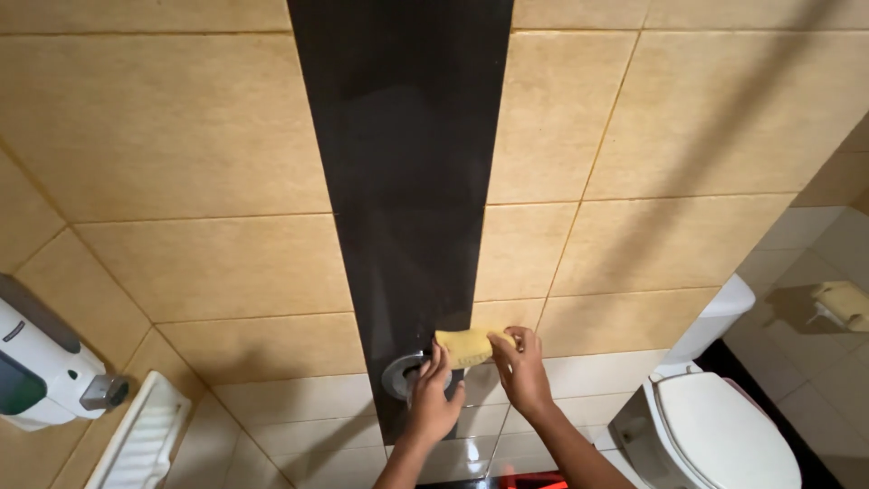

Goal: The person scrubs the tiled bathroom wall with a yellow sponge, moving from the upper tiles down to the lower sections near the floor. They then rinse the sponge at the sink and use a handheld shower head to spray water on the floor and lower wall areas.

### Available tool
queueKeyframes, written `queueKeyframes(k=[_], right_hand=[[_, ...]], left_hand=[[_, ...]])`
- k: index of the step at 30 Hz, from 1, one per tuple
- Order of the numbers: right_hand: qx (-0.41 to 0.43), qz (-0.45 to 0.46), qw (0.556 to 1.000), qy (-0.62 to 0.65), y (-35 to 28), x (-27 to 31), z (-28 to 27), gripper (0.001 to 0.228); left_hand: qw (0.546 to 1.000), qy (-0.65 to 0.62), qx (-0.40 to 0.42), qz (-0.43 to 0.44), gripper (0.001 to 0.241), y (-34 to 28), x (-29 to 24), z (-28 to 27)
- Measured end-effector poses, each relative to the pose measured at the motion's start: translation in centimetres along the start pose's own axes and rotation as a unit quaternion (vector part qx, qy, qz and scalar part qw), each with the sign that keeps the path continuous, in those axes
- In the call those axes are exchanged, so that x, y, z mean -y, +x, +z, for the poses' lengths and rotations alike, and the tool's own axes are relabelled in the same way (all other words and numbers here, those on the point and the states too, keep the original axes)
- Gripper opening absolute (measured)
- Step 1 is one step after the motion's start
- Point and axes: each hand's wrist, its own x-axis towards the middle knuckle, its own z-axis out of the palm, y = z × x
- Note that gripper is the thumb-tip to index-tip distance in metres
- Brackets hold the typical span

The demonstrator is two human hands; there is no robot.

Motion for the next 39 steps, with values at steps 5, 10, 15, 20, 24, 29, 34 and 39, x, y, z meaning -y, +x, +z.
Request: queueKeyframes(k=[5,10,15,20,24,29,34,39], right_hand=[[0.007,0.040,0.999,0.020,0.6,0.5,-1.3,0.045],[-0.043,0.001,0.999,-0.002,4.3,2.3,-4.4,0.047],[-0.100,0.000,0.994,0.045,8.5,4.8,-8.3,0.049],[-0.106,-0.041,0.993,-0.008,7.6,2.9,-7.7,0.052],[-0.056,-0.027,0.998,-0.019,4.9,-0.2,-6.5,0.050],[-0.006,0.024,1.000,-0.011,0.6,-4.7,-5.3,0.052],[-0.001,0.056,0.998,0.013,0.9,-5.7,-6.6,0.049],[-0.089,0.012,0.996,0.002,5.6,-4.0,-10.6,0.049]], left_hand=[[0.994,-0.085,-0.043,0.059,0.081,-0.1,0.1,1.0],[0.979,-0.102,-0.097,0.146,0.078,1.6,-5.3,-2.4],[0.967,-0.068,-0.143,0.200,0.078,4.8,-11.1,-5.5],[0.961,-0.054,-0.165,0.215,0.076,4.9,-10.5,-3.7],[0.981,-0.043,-0.119,0.151,0.078,3.8,-7.8,-0.1],[0.991,-0.071,-0.043,0.107,0.082,2.2,-4.9,4.0],[0.989,-0.106,-0.014,0.099,0.083,2.0,-5.8,5.1],[0.977,-0.105,-0.070,0.172,0.086,4.7,-12.5,2.0]])
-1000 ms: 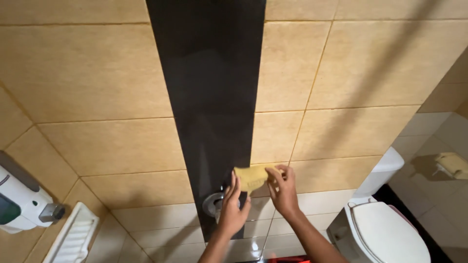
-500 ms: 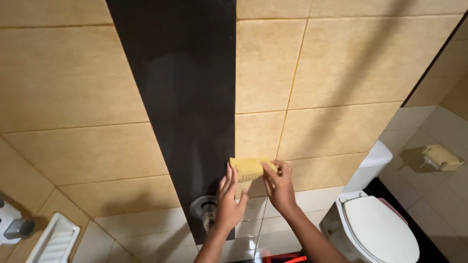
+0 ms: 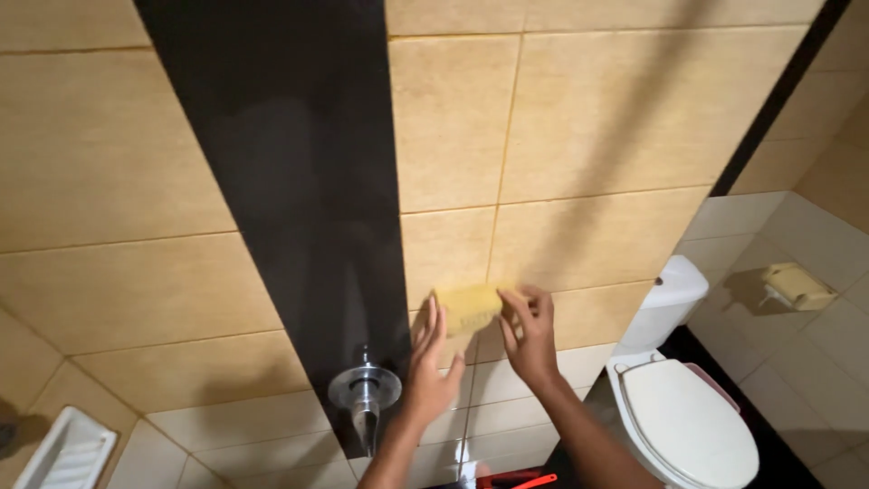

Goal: The person scrubs the tiled bathroom wall with a yellow sponge, moving from the upper tiles down to the lower sections near the floor. They then rinse the sponge at the sink and use a handheld shower head to spray water on the floor and lower wall areas.

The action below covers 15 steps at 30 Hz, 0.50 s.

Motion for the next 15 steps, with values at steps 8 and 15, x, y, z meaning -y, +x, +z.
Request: queueKeyframes(k=[8,15], right_hand=[[-0.052,-0.073,0.996,-0.012,3.0,0.8,-2.7,0.054],[0.043,-0.001,0.998,-0.035,-2.5,-4.8,-1.6,0.045]], left_hand=[[0.993,0.049,-0.051,0.097,0.082,3.1,-2.4,0.9],[0.999,-0.007,0.021,-0.034,0.080,-2.0,2.7,6.0]])
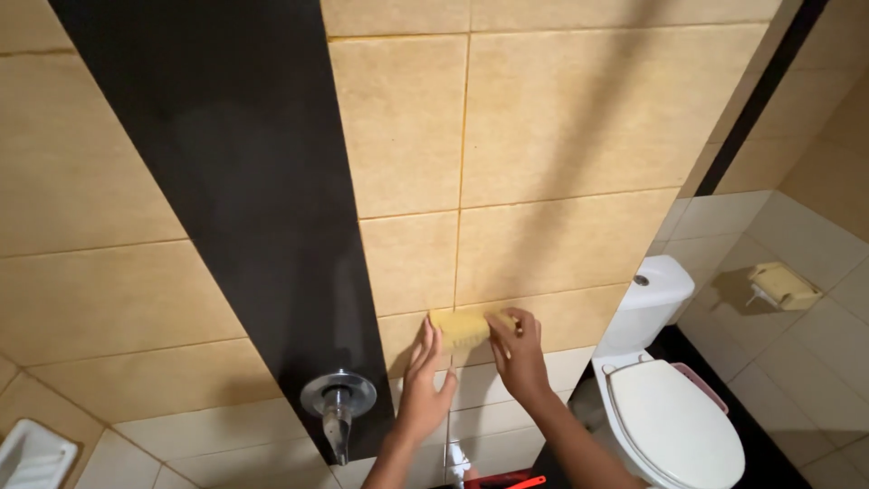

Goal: The person scrubs the tiled bathroom wall with a yellow sponge, moving from the upper tiles down to the lower sections near the floor. They then rinse the sponge at the sink and use a handheld shower head to spray water on the floor and lower wall areas.

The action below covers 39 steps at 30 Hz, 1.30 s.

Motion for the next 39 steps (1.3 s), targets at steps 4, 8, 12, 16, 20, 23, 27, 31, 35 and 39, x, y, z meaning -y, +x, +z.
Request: queueKeyframes(k=[4,8,12,16,20,23,27,31,35,39], right_hand=[[0.012,-0.012,1.000,-0.011,-1.8,-3.0,-0.4,0.044],[-0.001,0.030,0.999,0.020,-1.0,-4.0,-2.2,0.048],[-0.066,-0.002,0.998,0.021,2.6,-3.5,-5.5,0.050],[-0.145,-0.046,0.988,0.015,5.7,-2.8,-8.4,0.050],[-0.118,-0.033,0.992,-0.007,5.2,-3.9,-9.0,0.050],[-0.088,-0.007,0.996,-0.028,3.1,-5.9,-8.0,0.051],[-0.041,0.027,0.998,-0.036,-0.1,-8.9,-6.6,0.050],[-0.012,0.065,0.997,-0.031,-2.1,-11.3,-6.4,0.046],[-0.034,0.073,0.997,-0.018,-1.0,-11.2,-8.1,0.047],[-0.111,0.006,0.993,-0.032,3.4,-10.0,-11.1,0.043]], left_hand=[[0.999,0.002,0.042,-0.011,0.083,-1.5,0.9,2.2],[0.998,-0.018,0.059,-0.026,0.084,-0.1,-2.0,3.1],[0.996,-0.015,-0.003,0.086,0.082,3.5,-5.4,3.7],[0.990,0.005,-0.041,0.132,0.077,6.8,-9.0,4.6],[0.993,0.018,-0.047,0.109,0.075,7.0,-9.7,5.8],[0.996,0.019,-0.026,0.083,0.078,5.7,-8.3,7.3],[1.000,0.008,0.021,0.022,0.078,2.8,-3.3,10.7],[0.997,-0.015,0.077,-0.013,0.082,1.6,-3.0,11.5],[0.996,-0.021,0.081,0.007,0.082,2.1,-3.8,12.2],[0.997,0.003,0.052,0.056,0.084,6.0,-8.1,11.2]])
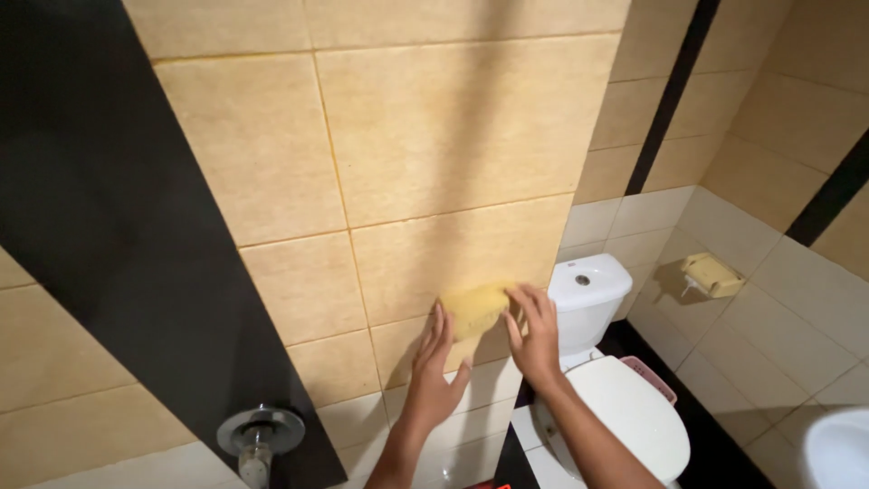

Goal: The person scrubs the tiled bathroom wall with a yellow sponge, moving from the upper tiles down to the lower sections near the floor. They then rinse the sponge at the sink and use a handheld shower head to spray water on the floor and lower wall areas.

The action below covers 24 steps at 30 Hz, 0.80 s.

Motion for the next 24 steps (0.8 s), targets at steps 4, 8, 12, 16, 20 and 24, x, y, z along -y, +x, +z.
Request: queueKeyframes(k=[4,8,12,16,20,24], right_hand=[[-0.053,-0.037,0.998,0.009,5.5,2.1,-2.6,0.044],[-0.072,-0.049,0.996,0.014,7.0,2.2,-3.5,0.046],[-0.035,-0.021,0.999,-0.005,4.1,0.3,-2.7,0.048],[-0.016,0.006,1.000,-0.014,0.7,-1.9,-1.6,0.046],[0.026,0.055,0.998,-0.019,-1.3,-3.8,-1.4,0.044],[0.022,0.039,0.999,-0.019,-0.8,-4.2,-2.0,0.044]], left_hand=[[0.995,0.026,-0.057,0.078,0.082,4.6,-3.3,-0.8],[0.989,0.048,-0.074,0.118,0.082,6.6,-4.7,-0.9],[0.990,0.068,-0.062,0.110,0.084,5.0,-2.3,1.3],[0.996,0.056,-0.027,0.067,0.082,2.3,0.3,4.0],[0.999,-0.005,0.006,0.037,0.081,0.3,1.9,5.8],[0.999,-0.030,0.018,0.034,0.082,0.6,1.4,5.6]])
